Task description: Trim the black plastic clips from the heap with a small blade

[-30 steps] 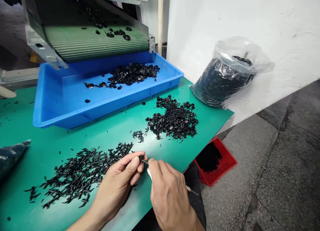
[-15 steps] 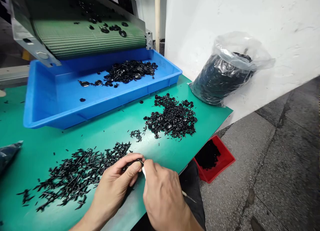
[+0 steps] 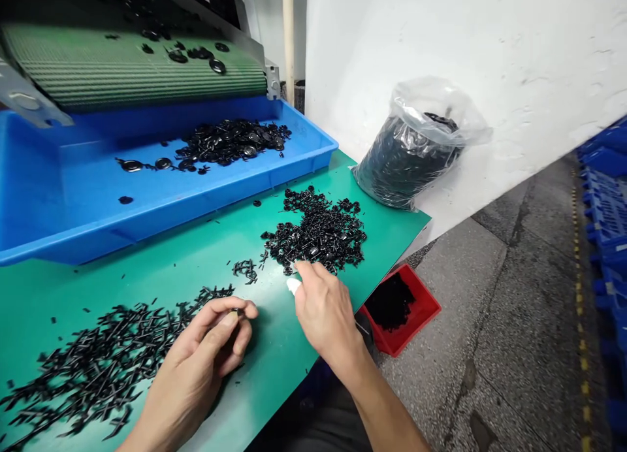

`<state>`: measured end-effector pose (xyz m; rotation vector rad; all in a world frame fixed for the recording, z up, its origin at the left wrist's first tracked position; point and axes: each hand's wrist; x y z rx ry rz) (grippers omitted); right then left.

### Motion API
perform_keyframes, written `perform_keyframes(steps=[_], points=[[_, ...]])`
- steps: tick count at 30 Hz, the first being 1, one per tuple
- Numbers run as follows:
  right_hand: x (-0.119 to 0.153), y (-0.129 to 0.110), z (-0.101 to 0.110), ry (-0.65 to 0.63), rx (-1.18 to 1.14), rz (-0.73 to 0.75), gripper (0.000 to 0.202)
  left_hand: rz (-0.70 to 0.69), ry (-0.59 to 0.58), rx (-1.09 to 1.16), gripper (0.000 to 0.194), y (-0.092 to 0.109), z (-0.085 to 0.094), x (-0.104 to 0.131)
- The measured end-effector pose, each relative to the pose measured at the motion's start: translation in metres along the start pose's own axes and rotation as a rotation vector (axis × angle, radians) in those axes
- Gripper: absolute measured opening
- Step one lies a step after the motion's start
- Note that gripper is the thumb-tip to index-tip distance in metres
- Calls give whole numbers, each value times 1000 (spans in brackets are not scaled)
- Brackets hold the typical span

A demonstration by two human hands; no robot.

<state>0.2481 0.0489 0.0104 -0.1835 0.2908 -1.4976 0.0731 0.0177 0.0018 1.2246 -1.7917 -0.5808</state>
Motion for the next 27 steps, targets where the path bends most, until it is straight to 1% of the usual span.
perform_keyframes(steps=[3,6,9,11,14,17,20,21,23,25,27], points=[[-10,-3,-6,-2,45,-3,29,38,-56,114,18,2,0,-1],[-12,-5,-6,-16,30,22,30,51,-89,165,24,5,0,-1],[-3,-8,2,-33,-103,116,35,58,-93,135,33,5,-1,-2],[6,-12,11,-53,-221,197,39,62,-82,107,30,4,-2,-2],[18,-21,22,-109,-293,278,44,51,-108,102,27,3,-1,-2],[23,-29,27,-136,-318,295,45,54,-159,62,28,2,1,-3],[27,-29,27,-144,-328,289,49,56,-154,36,29,0,3,-4],[30,-28,26,-131,-310,284,51,53,-142,37,30,0,4,-4],[37,-25,23,-64,-231,253,51,41,-109,45,30,-2,4,-5],[45,-24,18,21,-127,209,45,24,-76,48,29,-4,5,-5],[53,-25,12,57,-44,185,34,15,-57,45,28,-6,6,-4]])
Point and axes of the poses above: each hand's wrist, its own x-axis away from the middle knuckle, its own z-axis out of the back of the hand, y = z × x, and after that the axes turned 15 degrees about x, right-handed
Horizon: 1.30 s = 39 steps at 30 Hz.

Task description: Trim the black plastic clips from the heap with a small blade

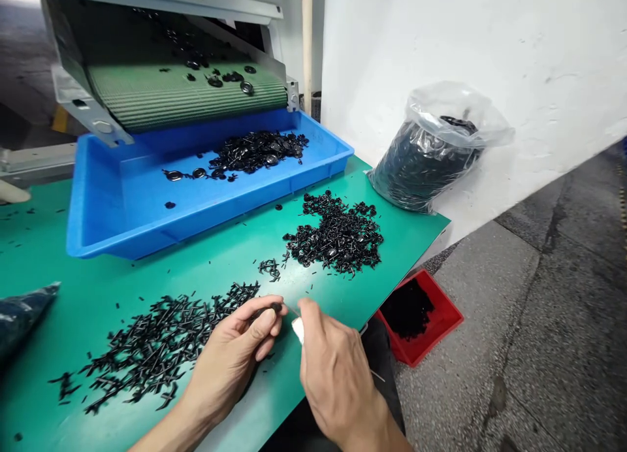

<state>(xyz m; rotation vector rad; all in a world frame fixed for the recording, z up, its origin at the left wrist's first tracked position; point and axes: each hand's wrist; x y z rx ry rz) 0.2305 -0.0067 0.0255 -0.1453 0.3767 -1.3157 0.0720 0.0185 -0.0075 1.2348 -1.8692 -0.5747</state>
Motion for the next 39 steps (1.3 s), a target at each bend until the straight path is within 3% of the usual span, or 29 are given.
perform_keyframes(steps=[7,12,18,21,25,31,39], points=[[7,-10,-11,12,159,28,27,-24,28,-55,29,-3,2,1],[5,-15,-13,8,207,-3,25,-77,47,-227,32,-1,1,3],[-7,-8,-9,-257,6,-70,23,-148,61,-430,28,6,-1,6],[-16,2,-8,-340,-172,-108,24,-108,71,-392,31,6,-2,5],[-30,18,-9,-298,-196,-198,27,-69,85,-251,30,5,-1,3],[-59,33,-19,-32,101,-186,29,-4,0,29,18,6,-4,2],[-69,30,-28,-8,127,-154,31,103,-48,182,19,12,-5,2]])
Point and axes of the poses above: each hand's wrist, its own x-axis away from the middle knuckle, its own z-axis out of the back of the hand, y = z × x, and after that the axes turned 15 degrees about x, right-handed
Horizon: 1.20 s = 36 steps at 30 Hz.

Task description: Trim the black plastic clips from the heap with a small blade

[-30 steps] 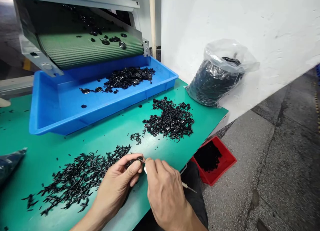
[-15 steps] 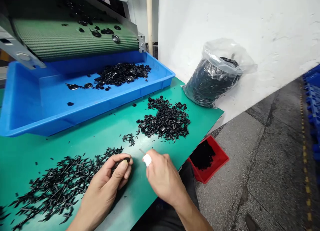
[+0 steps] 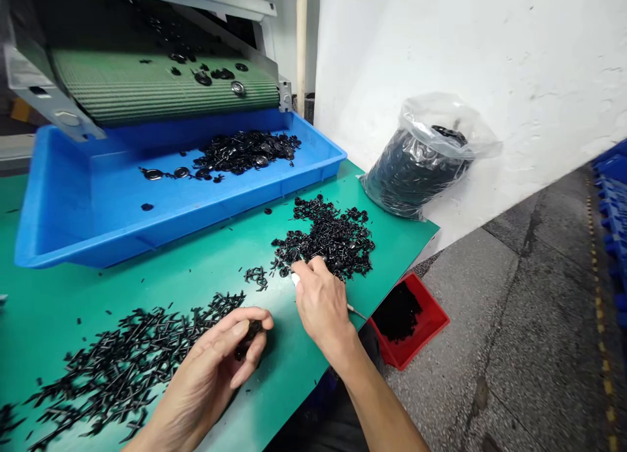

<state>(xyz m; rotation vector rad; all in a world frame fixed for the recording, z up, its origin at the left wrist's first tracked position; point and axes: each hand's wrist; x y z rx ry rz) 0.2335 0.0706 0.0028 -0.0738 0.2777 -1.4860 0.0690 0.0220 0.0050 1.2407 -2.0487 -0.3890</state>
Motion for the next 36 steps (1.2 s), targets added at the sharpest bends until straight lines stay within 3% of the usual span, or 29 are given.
perform_keyframes(steps=[7,14,19,26,33,36], points=[[10,6,8,-18,-139,67,32,-1,26,-25,33,-1,-7,0],[36,-1,24,-99,-557,49,45,28,30,-114,29,-4,-7,-1],[48,-15,34,-99,-553,92,49,17,-26,-138,29,-3,-4,-1],[52,-18,29,-4,-564,98,49,4,-76,-104,27,-2,-3,-3],[50,-14,27,2,-576,80,33,17,-77,-93,24,-2,-2,-3],[50,-13,26,-28,-591,110,45,12,-73,-100,25,-3,-2,-2]])
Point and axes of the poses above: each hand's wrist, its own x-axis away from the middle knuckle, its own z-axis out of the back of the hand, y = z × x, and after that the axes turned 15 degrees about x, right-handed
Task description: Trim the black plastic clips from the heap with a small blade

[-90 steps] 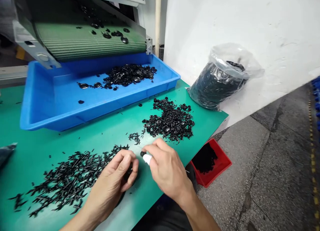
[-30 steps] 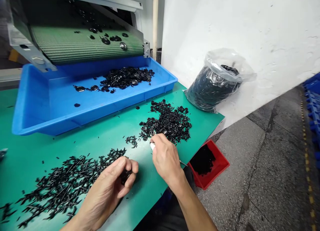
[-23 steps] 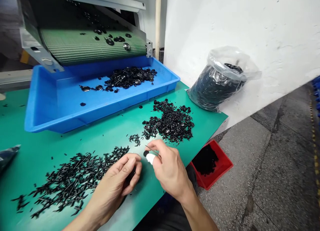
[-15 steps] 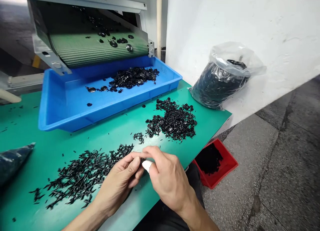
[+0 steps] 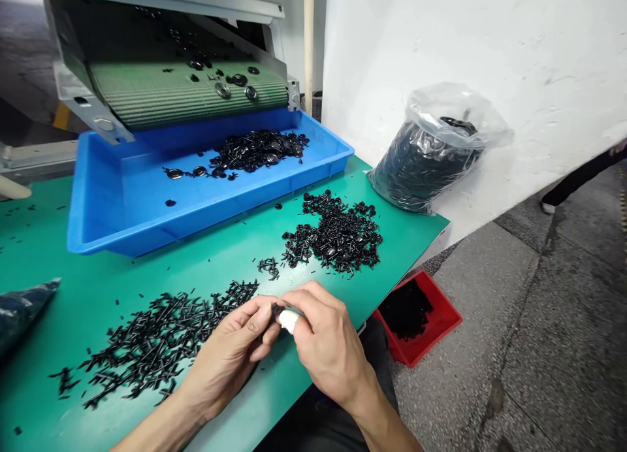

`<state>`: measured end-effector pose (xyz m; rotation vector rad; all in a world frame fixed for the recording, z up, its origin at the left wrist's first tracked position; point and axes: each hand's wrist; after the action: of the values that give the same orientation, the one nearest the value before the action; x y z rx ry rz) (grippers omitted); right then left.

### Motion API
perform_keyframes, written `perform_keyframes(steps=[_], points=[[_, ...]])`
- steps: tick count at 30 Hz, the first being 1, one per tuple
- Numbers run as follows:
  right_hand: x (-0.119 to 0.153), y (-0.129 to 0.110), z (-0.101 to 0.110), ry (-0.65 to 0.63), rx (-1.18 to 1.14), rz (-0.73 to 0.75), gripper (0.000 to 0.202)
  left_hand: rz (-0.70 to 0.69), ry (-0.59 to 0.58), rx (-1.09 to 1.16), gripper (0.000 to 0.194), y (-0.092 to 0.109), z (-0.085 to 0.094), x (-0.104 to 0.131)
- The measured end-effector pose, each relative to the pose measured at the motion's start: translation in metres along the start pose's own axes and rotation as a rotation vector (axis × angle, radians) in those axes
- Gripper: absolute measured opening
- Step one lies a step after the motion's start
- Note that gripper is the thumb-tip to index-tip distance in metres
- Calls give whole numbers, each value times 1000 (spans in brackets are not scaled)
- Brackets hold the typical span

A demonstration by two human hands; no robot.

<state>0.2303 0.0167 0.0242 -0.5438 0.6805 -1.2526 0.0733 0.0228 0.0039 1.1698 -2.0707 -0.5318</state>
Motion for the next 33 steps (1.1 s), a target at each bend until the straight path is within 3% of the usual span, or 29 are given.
perform_keyframes(steps=[4,11,16,19,22,28,33], points=[[-1,0,1,-59,31,16,50,3,-11,-34,29,-1,1,1],[7,-4,0,23,238,23,26,-1,2,-82,25,-4,4,1],[10,-2,8,-98,173,89,37,-2,-33,-152,28,-3,6,0],[7,0,11,-97,164,36,39,-1,-75,-213,29,-3,8,0],[6,1,9,-123,124,78,45,-22,-59,-207,29,-4,9,2],[8,1,-8,79,93,29,24,-20,-31,-132,33,-4,5,2],[11,0,-10,69,134,9,24,-3,-48,-107,27,-4,8,0]])
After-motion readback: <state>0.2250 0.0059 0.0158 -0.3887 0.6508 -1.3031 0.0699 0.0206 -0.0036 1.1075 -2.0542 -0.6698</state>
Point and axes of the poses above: each hand's wrist, its own x-axis away from the middle knuckle, its own z-axis out of the back of the hand, y = z × x, and after that the axes turned 15 degrees about x, right-handed
